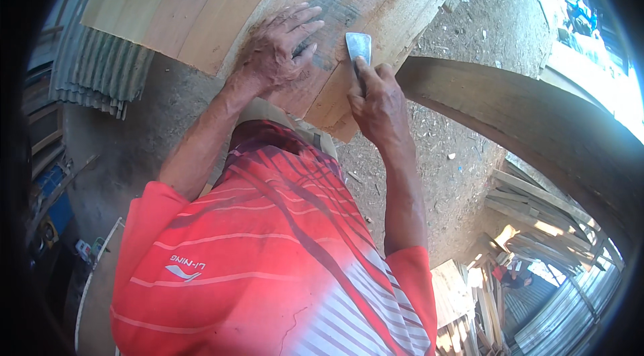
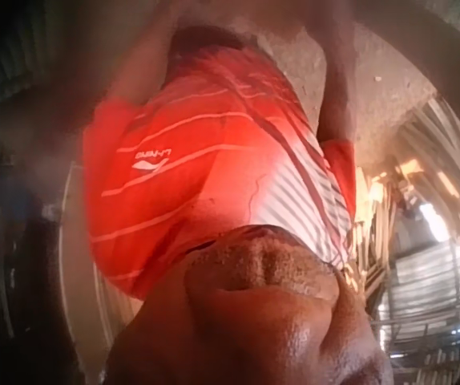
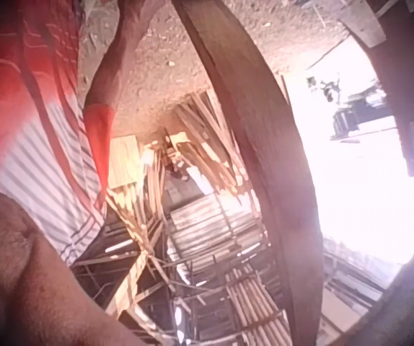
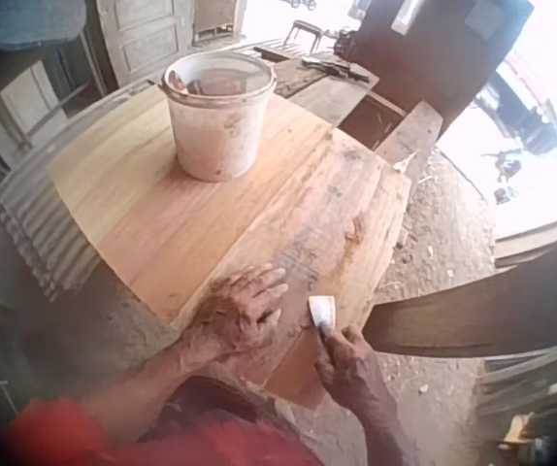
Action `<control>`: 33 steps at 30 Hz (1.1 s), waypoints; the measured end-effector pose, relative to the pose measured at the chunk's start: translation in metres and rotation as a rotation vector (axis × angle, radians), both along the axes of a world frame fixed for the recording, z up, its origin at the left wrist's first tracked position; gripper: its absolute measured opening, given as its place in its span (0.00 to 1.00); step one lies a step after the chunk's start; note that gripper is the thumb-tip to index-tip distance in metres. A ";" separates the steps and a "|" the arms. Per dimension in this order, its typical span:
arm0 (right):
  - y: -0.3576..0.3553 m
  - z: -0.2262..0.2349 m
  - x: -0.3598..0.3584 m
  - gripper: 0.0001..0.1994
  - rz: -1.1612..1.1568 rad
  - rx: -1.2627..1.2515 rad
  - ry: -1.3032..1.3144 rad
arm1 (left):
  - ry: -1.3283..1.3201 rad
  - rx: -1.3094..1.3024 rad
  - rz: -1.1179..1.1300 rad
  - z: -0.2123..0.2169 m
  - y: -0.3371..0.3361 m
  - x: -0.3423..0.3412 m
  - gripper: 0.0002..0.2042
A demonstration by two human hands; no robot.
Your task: The person scrapes residue from a wooden board using a putty knife, then picks up a larger wooden beam to scrape its edges.
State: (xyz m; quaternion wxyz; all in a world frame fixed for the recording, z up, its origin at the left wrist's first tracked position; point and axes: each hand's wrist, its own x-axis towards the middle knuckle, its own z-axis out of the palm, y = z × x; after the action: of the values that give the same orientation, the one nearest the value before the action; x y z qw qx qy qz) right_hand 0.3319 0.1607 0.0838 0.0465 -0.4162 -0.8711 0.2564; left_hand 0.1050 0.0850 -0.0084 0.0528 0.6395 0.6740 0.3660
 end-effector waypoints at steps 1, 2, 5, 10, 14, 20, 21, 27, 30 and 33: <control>-0.004 -0.003 0.001 0.21 0.049 0.012 -0.004 | -0.002 -0.001 -0.005 -0.001 -0.001 -0.001 0.19; -0.008 -0.003 0.002 0.20 0.098 0.025 -0.009 | 0.001 0.003 -0.011 -0.002 -0.002 -0.001 0.19; 0.001 0.011 -0.001 0.20 0.015 -0.046 -0.034 | -0.007 0.005 -0.008 -0.004 -0.001 -0.002 0.19; 0.004 0.015 -0.005 0.19 0.029 -0.050 -0.114 | -0.010 0.008 -0.022 -0.004 0.000 -0.003 0.19; -0.005 0.026 0.012 0.18 0.015 -0.047 -0.085 | 0.086 -0.048 -0.045 -0.004 -0.003 -0.001 0.23; -0.010 0.017 0.059 0.20 0.046 0.024 -0.097 | 0.152 -0.092 -0.042 -0.005 -0.004 0.023 0.26; -0.013 0.015 0.059 0.20 0.053 0.017 -0.105 | 0.150 -0.091 -0.044 -0.005 -0.004 0.026 0.25; 0.009 0.001 0.040 0.23 0.246 0.167 -0.029 | 0.184 -0.092 -0.032 -0.006 -0.011 0.040 0.23; 0.021 0.012 0.046 0.22 0.240 0.091 -0.010 | 0.117 -0.085 -0.024 -0.007 -0.019 0.045 0.23; 0.032 0.002 0.046 0.22 0.315 0.130 0.006 | 0.094 -0.058 0.008 -0.006 -0.017 0.047 0.24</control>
State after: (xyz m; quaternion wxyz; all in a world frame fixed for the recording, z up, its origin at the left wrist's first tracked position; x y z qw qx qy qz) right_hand 0.3775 0.1931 0.0855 0.0350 -0.2697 -0.9402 0.2050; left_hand 0.1523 0.0682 -0.0148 0.0381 0.6513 0.6887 0.3163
